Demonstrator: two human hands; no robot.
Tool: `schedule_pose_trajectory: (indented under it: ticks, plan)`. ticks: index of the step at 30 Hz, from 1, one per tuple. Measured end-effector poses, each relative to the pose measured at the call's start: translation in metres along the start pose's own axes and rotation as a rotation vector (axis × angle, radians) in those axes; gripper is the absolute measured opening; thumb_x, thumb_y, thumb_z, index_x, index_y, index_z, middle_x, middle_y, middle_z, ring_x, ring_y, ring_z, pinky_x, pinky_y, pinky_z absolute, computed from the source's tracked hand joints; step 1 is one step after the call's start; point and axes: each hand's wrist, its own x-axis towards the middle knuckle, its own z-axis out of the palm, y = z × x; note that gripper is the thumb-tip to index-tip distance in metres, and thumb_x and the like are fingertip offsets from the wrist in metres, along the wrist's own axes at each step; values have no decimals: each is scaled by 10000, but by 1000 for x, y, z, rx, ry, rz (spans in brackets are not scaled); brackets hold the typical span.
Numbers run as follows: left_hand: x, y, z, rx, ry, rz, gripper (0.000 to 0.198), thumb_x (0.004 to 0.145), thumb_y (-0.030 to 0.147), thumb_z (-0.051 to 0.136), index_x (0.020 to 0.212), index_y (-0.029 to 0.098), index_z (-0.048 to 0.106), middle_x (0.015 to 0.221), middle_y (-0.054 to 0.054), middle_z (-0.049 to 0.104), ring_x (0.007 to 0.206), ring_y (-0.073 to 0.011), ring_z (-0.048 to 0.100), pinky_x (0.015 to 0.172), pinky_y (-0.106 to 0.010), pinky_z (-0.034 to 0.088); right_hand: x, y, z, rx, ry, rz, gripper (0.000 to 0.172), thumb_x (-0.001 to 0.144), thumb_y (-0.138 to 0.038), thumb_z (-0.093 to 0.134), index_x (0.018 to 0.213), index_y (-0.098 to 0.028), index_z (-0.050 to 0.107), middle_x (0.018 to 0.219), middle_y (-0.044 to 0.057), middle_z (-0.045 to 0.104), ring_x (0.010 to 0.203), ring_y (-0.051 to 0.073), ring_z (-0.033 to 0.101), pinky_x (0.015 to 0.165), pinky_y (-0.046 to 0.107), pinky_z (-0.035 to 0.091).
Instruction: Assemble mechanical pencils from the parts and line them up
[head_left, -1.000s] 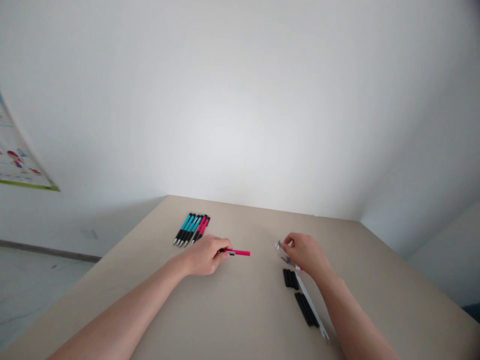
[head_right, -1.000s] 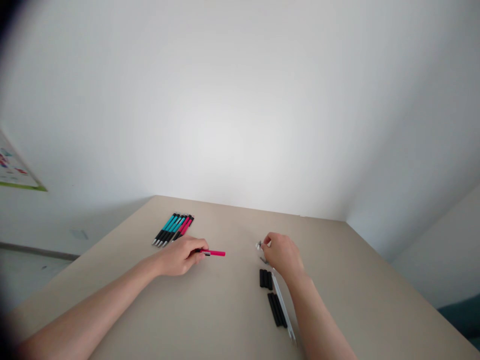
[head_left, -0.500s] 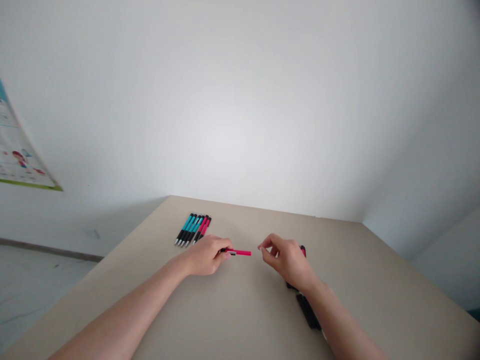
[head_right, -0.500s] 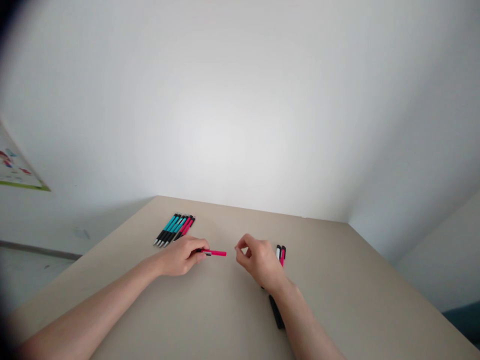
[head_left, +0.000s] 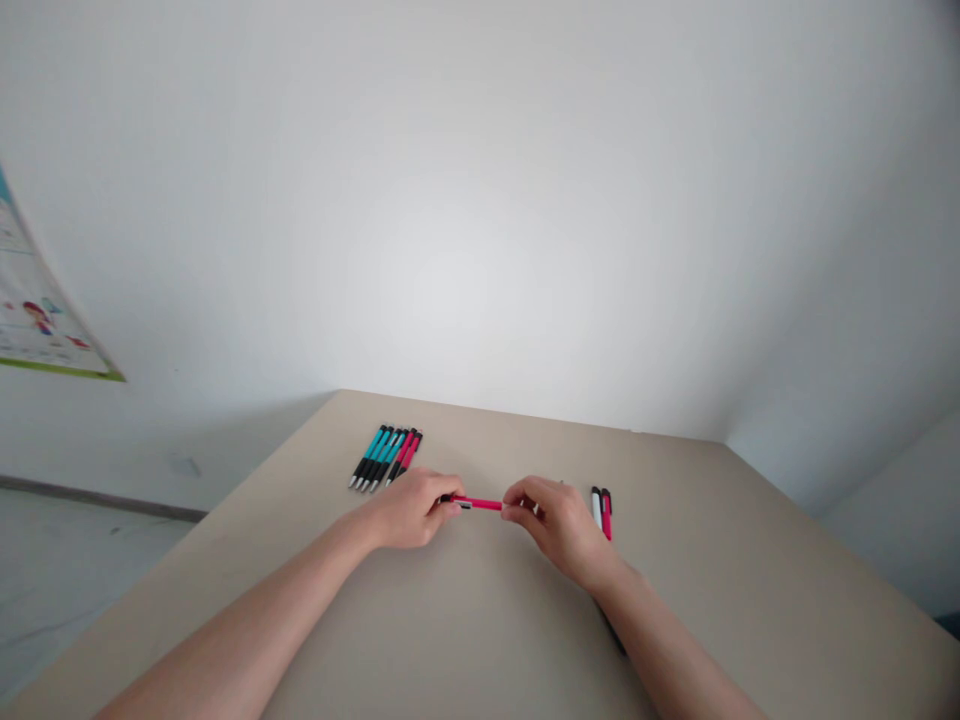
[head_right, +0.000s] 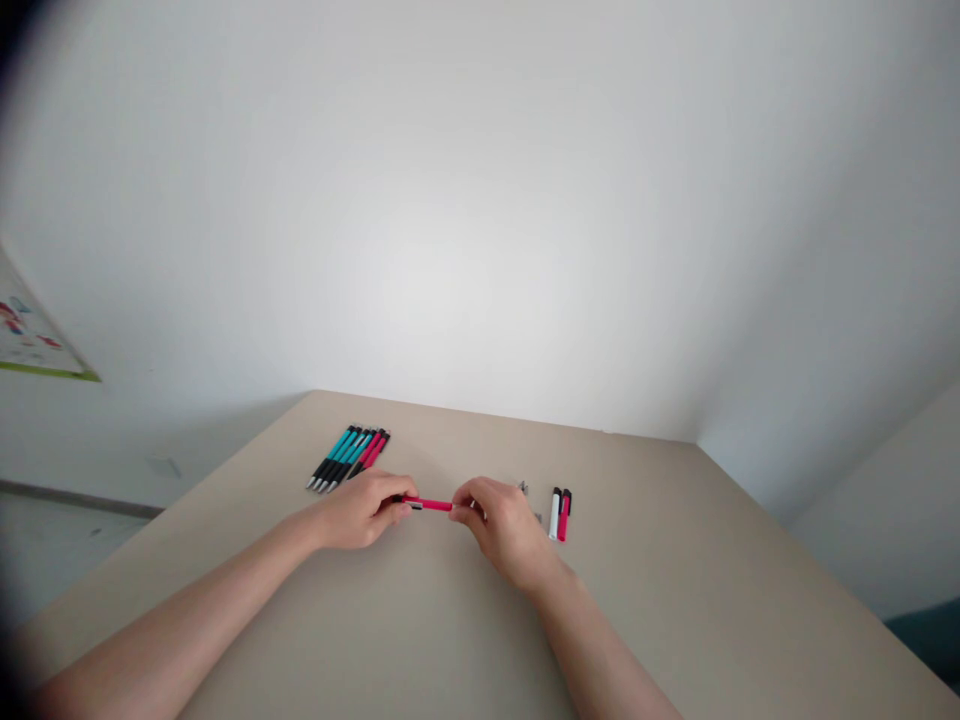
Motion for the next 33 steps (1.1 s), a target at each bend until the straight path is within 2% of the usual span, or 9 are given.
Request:
schedule_pose_trajectory:
  ticks: [5,11,17,27,30,33]
  plan:
    - [0,0,0,-28,-6,-18,124,868,179,459,845,174,581,633,13,580,547,-109,480,544,-200,321,1,-2,0,4,53,-43,68,849,-154,588,799,-190,617,710,-10,604,609,107,522,578,208,378]
    - [0,1,1,-73,-11,-47,118,873,193,455,856,176,571,646,17,613,545,-106,493,546,-197,327,0,-3,-3,47,120,-119,133,899,-158,506,866,-196,629,829,25,629,702,119,563,646,213,415]
    - [-1,2,0,-64,-11,-36,114,876,198,461,847,179,570,650,23,613,533,-97,485,541,-195,317,-1,-1,2,-14,139,-64,101,883,-187,547,937,-205,631,783,4,653,616,108,555,606,206,423]
    - [0,1,1,-66,-16,-40,90,889,197,457,875,190,546,687,27,656,544,-101,510,543,-195,322,-3,-6,-1,-47,160,-71,187,921,-244,457,1001,-211,623,870,35,702,655,127,611,620,218,466]
    - [1,-2,1,-91,5,-40,91,921,211,419,887,198,503,782,16,694,591,-113,552,579,-205,345,-2,-4,-7,-105,228,26,212,913,-255,441,1019,-216,620,889,31,708,658,133,624,623,226,463]
    - [1,-4,2,-131,37,-41,104,953,249,378,904,203,457,931,-16,707,697,-134,610,643,-220,379,0,3,-19,-312,270,324,199,862,-261,487,977,-233,647,842,17,711,674,164,634,610,252,442]
